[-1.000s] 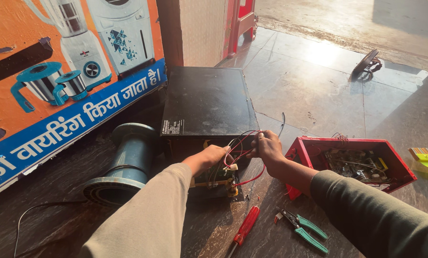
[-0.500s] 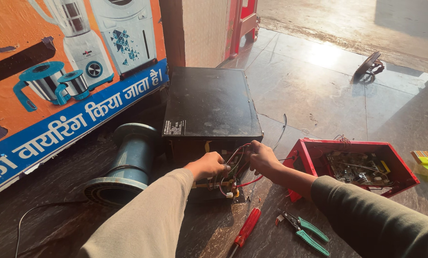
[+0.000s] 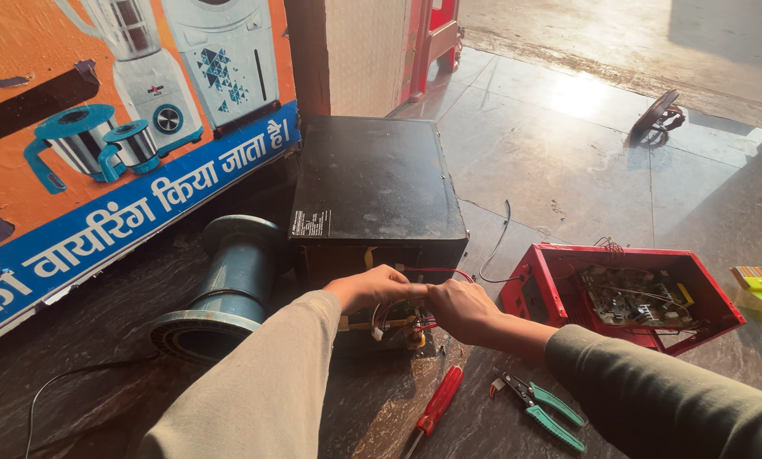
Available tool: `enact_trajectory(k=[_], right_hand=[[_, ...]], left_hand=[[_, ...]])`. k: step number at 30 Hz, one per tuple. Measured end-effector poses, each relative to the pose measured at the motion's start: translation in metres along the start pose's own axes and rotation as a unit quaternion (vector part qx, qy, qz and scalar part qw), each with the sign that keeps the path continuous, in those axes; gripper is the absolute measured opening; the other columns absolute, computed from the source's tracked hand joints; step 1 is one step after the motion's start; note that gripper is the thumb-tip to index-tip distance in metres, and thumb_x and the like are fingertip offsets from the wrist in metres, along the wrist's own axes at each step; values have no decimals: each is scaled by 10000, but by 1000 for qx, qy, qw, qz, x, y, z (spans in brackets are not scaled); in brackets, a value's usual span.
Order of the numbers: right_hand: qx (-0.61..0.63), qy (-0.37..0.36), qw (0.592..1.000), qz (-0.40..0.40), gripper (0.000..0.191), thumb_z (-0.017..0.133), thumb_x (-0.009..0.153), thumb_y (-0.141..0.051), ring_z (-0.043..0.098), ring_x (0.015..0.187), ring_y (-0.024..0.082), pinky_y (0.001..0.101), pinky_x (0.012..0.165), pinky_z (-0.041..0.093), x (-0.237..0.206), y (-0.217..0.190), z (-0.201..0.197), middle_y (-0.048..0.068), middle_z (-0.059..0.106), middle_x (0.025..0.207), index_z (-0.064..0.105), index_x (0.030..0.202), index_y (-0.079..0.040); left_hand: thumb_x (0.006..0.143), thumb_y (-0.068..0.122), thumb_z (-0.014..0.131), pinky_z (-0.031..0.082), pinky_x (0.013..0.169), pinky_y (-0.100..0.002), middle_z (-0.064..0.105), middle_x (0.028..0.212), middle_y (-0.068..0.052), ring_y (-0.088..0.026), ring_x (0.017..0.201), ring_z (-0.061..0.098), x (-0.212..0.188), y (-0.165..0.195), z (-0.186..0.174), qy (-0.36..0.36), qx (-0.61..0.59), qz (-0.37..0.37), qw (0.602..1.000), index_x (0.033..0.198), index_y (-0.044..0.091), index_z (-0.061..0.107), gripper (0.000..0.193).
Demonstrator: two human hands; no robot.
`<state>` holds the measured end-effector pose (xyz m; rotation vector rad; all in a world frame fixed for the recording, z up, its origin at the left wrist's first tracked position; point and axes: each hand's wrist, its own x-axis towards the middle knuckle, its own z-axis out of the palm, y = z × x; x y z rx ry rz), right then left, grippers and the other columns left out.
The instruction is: The person is repairing an electronic device by stripping wires with pliers and connecting them to a transformer and circuit board. They then place the components into a red metal box.
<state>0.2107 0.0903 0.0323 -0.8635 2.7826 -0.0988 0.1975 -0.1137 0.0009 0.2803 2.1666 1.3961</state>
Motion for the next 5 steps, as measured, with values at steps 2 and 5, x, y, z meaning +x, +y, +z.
enact_trajectory(k=[2, 5], right_hand=[[11, 21, 1000, 16, 247, 541, 978, -259, 736, 921, 378, 520, 816, 566, 1, -1, 1, 193, 746, 918, 698, 1085, -102], [171, 59, 945, 273, 366, 543, 1003, -413, 698, 1077, 368, 500, 933, 534, 18, -3, -6, 204, 738, 1098, 766, 1178, -181]], left_hand=[[947, 663, 525, 555, 740, -432, 734, 883, -83, -212, 816, 686, 2, 3, -6, 39, -42, -94, 994, 1007, 90, 774, 628], [985, 742, 403, 558, 663, -462, 719, 879, -152, -264, 820, 685, 4, 3, -10, 124, -6, -117, 985, 1058, 5, 752, 818]])
